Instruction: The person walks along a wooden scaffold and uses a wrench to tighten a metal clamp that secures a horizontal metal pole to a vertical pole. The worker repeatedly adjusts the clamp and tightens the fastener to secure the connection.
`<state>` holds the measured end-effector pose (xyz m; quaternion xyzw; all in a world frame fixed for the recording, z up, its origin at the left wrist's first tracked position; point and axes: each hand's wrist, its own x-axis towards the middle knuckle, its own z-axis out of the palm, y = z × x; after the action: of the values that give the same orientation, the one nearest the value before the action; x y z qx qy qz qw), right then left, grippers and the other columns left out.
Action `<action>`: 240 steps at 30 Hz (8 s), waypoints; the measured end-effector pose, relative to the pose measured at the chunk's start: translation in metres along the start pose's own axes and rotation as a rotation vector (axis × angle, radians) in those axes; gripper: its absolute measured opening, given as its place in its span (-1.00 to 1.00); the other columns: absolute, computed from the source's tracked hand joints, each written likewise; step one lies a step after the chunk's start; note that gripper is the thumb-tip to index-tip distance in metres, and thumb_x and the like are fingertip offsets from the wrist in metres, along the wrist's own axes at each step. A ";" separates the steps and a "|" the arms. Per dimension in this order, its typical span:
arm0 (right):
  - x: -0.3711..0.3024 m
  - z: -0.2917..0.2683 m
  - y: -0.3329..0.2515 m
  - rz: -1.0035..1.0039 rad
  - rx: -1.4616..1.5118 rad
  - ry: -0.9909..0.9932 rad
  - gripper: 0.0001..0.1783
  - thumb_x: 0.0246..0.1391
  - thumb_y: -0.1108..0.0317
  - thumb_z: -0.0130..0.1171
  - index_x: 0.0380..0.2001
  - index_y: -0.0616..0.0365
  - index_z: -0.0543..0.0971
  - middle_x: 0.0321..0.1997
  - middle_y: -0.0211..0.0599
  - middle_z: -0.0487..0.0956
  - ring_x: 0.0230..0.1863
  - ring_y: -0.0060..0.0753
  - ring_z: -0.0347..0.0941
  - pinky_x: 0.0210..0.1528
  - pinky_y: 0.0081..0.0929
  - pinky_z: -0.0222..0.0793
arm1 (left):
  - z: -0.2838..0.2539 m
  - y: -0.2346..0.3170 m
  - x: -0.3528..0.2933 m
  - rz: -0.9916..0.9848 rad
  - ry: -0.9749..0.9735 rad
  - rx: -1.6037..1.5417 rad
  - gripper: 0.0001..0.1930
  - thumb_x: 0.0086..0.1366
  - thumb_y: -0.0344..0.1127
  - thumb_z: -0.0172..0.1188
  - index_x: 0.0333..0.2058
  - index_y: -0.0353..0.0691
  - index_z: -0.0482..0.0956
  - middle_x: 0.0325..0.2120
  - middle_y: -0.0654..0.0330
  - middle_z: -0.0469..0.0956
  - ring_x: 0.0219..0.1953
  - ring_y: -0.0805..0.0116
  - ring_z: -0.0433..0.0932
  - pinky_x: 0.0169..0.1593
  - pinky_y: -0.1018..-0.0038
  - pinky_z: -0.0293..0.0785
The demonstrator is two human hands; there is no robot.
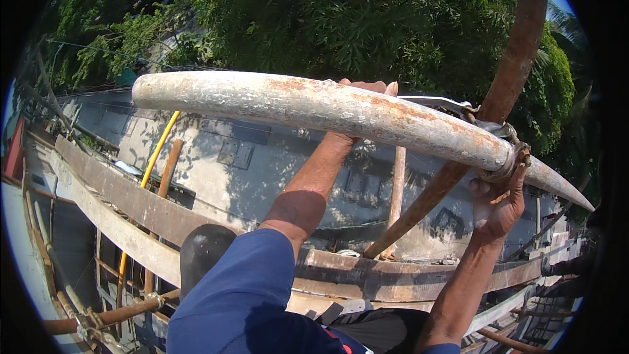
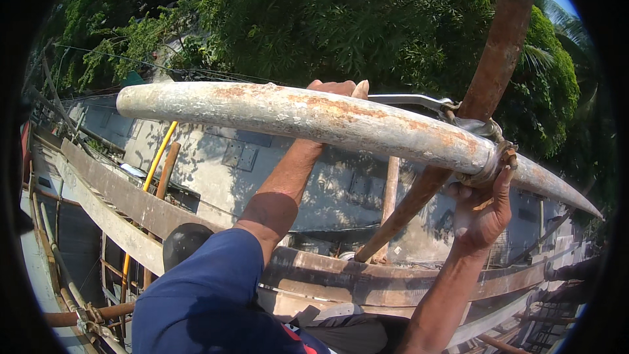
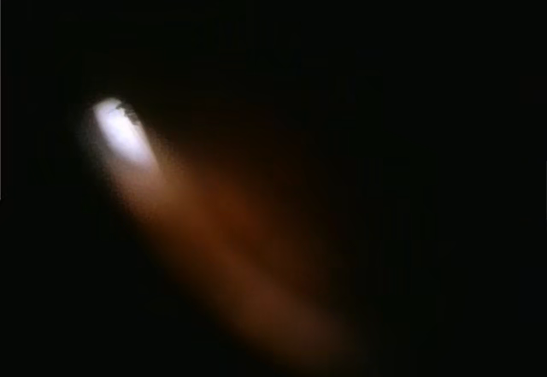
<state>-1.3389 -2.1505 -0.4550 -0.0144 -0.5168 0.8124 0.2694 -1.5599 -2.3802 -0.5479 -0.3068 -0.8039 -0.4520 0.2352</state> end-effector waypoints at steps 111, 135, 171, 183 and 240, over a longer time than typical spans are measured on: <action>-0.002 0.032 -0.006 0.074 0.116 0.111 -0.59 0.33 0.07 0.24 -0.05 0.25 0.59 -0.35 -0.33 0.67 -0.48 -0.53 0.53 -0.43 -0.44 0.56 | 0.093 -0.018 -0.069 0.223 0.074 0.318 -0.56 0.29 -0.28 0.15 0.13 -0.26 0.58 0.12 -0.09 0.52 0.19 -0.17 0.44 0.30 -0.16 0.25; 0.000 0.020 0.002 0.038 0.133 0.019 -0.54 0.35 0.01 0.18 0.05 0.18 0.57 -0.27 -0.29 0.68 -0.44 -0.46 0.50 -0.40 -0.34 0.51 | 0.055 -0.031 -0.062 0.260 0.026 0.292 -0.68 0.37 -0.10 0.25 -0.04 -0.16 0.69 -0.14 -0.11 0.65 -0.04 -0.10 0.61 0.08 0.12 0.48; -0.001 0.026 -0.005 0.035 0.105 0.009 -0.54 0.35 0.03 0.19 -0.01 0.25 0.57 -0.33 -0.29 0.66 -0.48 -0.50 0.51 -0.45 -0.40 0.54 | -0.061 0.023 0.088 0.450 0.009 0.226 -0.49 0.20 0.14 0.46 -0.70 -0.08 0.52 -0.85 0.25 0.35 -0.80 0.34 0.30 -0.62 0.37 0.20; 0.002 0.017 -0.003 0.065 0.084 -0.040 -0.54 0.41 0.04 0.09 0.10 0.20 0.55 -0.17 -0.25 0.71 -0.33 -0.40 0.60 -0.34 -0.30 0.54 | -0.051 0.026 0.077 0.389 0.034 0.348 -0.45 0.03 0.31 0.51 -0.66 -0.03 0.53 -0.78 0.34 0.49 -0.73 0.55 0.39 -0.56 0.48 0.33; -0.003 0.032 -0.001 0.031 0.137 0.020 -0.57 0.36 -0.01 0.17 0.06 0.06 0.59 -0.17 -0.41 0.68 -0.25 -0.51 0.59 -0.36 -0.42 0.53 | 0.046 -0.011 -0.048 0.221 -0.123 0.116 -0.68 0.45 -0.11 0.17 -0.04 -0.22 0.68 -0.05 -0.02 0.66 0.05 -0.04 0.59 0.13 0.12 0.44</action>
<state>-1.3459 -2.1786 -0.4403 -0.0120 -0.4569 0.8499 0.2622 -1.5385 -2.3580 -0.6082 -0.4063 -0.8029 -0.3566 0.2512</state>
